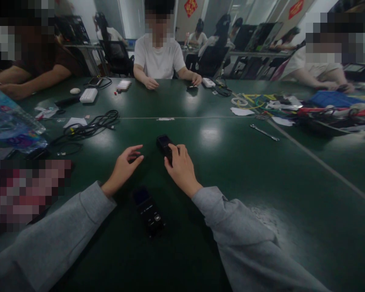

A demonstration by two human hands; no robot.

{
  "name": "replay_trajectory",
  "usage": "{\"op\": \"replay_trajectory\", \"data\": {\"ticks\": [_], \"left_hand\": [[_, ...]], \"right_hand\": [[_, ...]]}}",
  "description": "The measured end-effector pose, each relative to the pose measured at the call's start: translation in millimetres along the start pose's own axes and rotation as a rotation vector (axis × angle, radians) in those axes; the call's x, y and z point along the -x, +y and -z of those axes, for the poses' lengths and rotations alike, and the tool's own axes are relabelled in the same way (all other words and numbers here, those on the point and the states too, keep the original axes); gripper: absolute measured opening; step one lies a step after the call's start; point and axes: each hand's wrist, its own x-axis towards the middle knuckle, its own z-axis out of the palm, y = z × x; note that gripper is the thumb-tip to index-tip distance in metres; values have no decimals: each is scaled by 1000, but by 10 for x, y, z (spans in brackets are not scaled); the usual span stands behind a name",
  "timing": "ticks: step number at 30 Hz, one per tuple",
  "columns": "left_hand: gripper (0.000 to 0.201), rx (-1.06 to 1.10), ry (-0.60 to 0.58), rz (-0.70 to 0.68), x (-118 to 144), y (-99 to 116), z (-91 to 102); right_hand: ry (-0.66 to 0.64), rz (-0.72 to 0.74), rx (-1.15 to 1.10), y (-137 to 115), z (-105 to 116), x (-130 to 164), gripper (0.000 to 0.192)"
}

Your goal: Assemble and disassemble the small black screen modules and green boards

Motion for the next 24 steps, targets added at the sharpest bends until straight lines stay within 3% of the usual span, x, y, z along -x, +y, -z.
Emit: {"op": "replay_trajectory", "data": {"ticks": [11,13,16,19,24], "left_hand": [[31,76,15,-12,-42,-43,2],[31,90,22,-17,-47,-66,0],[30,117,45,-29,-50,-102,0],[31,128,59,-32,-44,-119,4],[27,136,35,-25,-31,-85,8]], "right_hand": [[-35,-16,-117,1,-50,7,55],[26,2,-153,-31,-4,4,54],[218,32,-188,-37,87,-10,54],[375,-10,-168,90,131,-37,53],[381,-224,-213,494,22,-82,50]]}}
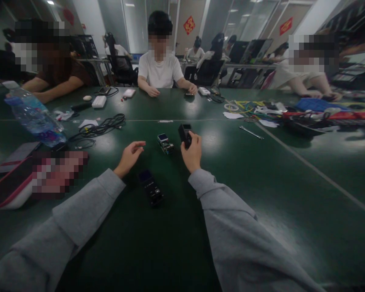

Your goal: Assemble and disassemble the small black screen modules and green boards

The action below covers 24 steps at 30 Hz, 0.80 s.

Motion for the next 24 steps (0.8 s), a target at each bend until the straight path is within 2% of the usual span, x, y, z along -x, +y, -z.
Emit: {"op": "replay_trajectory", "data": {"ticks": [3,5,9,13,15,18,24], "left_hand": [[26,8,-13,-5,-3,17,-6],[26,11,-21,-8,-6,16,-9],[26,12,-46,-1,-5,16,-8],[25,14,-66,17,8,40,-5],[25,20,-73,19,11,50,-8],[24,29,-82,21,11,56,-18],[21,25,-87,32,13,80,-24]], "right_hand": [[-56,-113,-24,161,-59,-10,48],[-101,-108,-21,186,-85,1,48],[-199,3,1,88,-90,24,43],[-182,112,125,-104,-22,42,39],[-193,198,178,-195,15,59,37],[-283,338,198,-276,37,88,31],[-375,405,192,-285,34,103,30]]}}
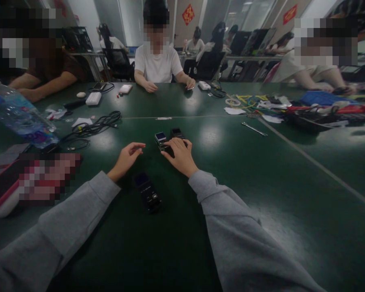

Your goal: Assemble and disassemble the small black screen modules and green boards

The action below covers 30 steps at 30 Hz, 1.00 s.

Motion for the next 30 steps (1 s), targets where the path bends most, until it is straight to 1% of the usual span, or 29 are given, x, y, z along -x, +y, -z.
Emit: {"op": "replay_trajectory", "data": {"ticks": [8,13,17,21,25,27,28,30], "left_hand": [[21,-11,-20,-11,0,6,0],[20,-15,-31,-22,4,11,-2],[20,-43,-56,-34,12,27,-3],[26,-91,-95,-69,27,61,-12],[37,-176,-124,-157,37,93,-17],[41,-223,-124,-191,39,101,-13],[42,-240,-124,-202,39,104,-10],[42,-259,-133,-213,41,105,-3]], "right_hand": [[-41,11,24,-57,15,-9,29],[-29,51,25,-128,-12,2,30],[-54,84,22,-197,-3,15,31],[-116,160,-3,-226,14,14,37],[-154,203,-69,-242,41,1,47],[-119,162,-84,-244,56,-7,50],[-76,111,-77,-238,58,-10,49],[49,-40,-42,-204,46,-11,45]]}}
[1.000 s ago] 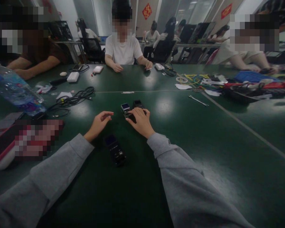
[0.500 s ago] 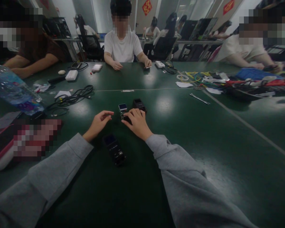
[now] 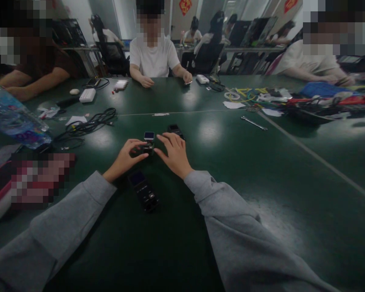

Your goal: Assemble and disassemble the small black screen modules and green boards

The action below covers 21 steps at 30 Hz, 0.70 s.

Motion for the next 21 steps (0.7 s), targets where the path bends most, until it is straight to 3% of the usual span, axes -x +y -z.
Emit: {"op": "replay_trajectory", "data": {"ticks": [3,7,21], "left_hand": [[40,-12,-41,2,4,-6,4],[35,-19,-79,-1,6,-15,2],[30,-53,21,103,1,-14,10]], "right_hand": [[140,-221,70,107,-68,16,43],[59,-322,120,256,-191,59,54],[-147,-85,-63,80,-88,35,49]]}}
